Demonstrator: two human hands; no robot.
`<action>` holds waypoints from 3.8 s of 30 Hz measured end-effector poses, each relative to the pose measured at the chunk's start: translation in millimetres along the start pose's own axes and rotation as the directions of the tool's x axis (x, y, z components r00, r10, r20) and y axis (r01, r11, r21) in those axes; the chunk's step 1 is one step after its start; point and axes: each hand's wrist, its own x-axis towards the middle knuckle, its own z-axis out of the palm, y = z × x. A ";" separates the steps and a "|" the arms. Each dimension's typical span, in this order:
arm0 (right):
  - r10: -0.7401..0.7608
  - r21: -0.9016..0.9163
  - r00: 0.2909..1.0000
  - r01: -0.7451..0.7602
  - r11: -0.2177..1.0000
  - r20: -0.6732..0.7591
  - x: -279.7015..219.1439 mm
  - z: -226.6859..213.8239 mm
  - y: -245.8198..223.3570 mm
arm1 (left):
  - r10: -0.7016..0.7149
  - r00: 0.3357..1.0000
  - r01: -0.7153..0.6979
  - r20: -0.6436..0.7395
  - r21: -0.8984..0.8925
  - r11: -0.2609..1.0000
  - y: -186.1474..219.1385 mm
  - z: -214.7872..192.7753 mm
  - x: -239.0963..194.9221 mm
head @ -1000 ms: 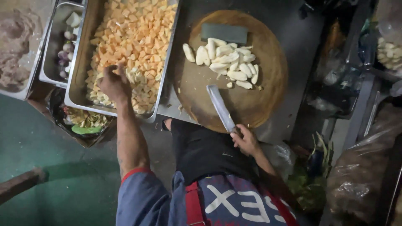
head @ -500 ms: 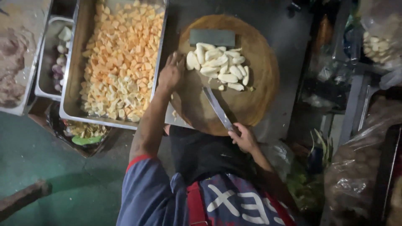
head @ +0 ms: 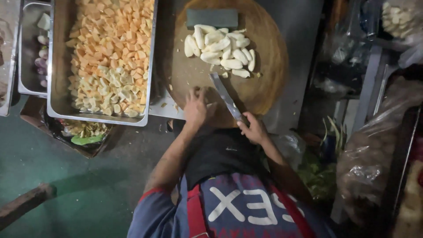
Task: The person chops peeled white vegetables on a wooden cutting board using a large knife. They repeatedly slice the vegetables into smaller pieces and transfer them into a metal tray containing other chopped vegetables.
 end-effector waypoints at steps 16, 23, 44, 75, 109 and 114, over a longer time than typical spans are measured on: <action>0.105 -0.098 0.989 -0.094 0.991 0.107 12.6 16.5 19.8 | 0.035 0.986 -0.001 0.161 -0.212 0.977 -28.1 -23.3 -20.8; 0.043 -0.303 0.998 -0.029 0.953 0.040 12.8 9.3 -14.2 | -0.121 0.993 0.111 0.009 -0.478 0.871 -5.6 2.0 -4.5; -0.059 -0.701 0.982 0.170 0.693 0.179 21.7 27.2 -51.2 | 0.628 0.683 -0.711 -0.374 -0.140 0.690 -47.4 7.6 31.0; -0.148 -0.596 0.988 0.148 0.789 0.050 41.6 27.4 -78.5 | 0.464 0.876 -0.451 0.131 -0.119 0.884 -32.0 -24.1 15.9; -0.158 -0.567 0.986 0.156 0.808 0.047 44.2 56.0 -74.8 | 0.412 0.867 -0.413 0.282 -0.056 0.909 -7.6 -71.0 20.6; -0.013 -0.550 1.000 0.026 0.835 0.027 36.5 78.0 -85.6 | 0.449 0.885 -0.440 0.122 -0.095 0.893 -35.5 -28.1 20.1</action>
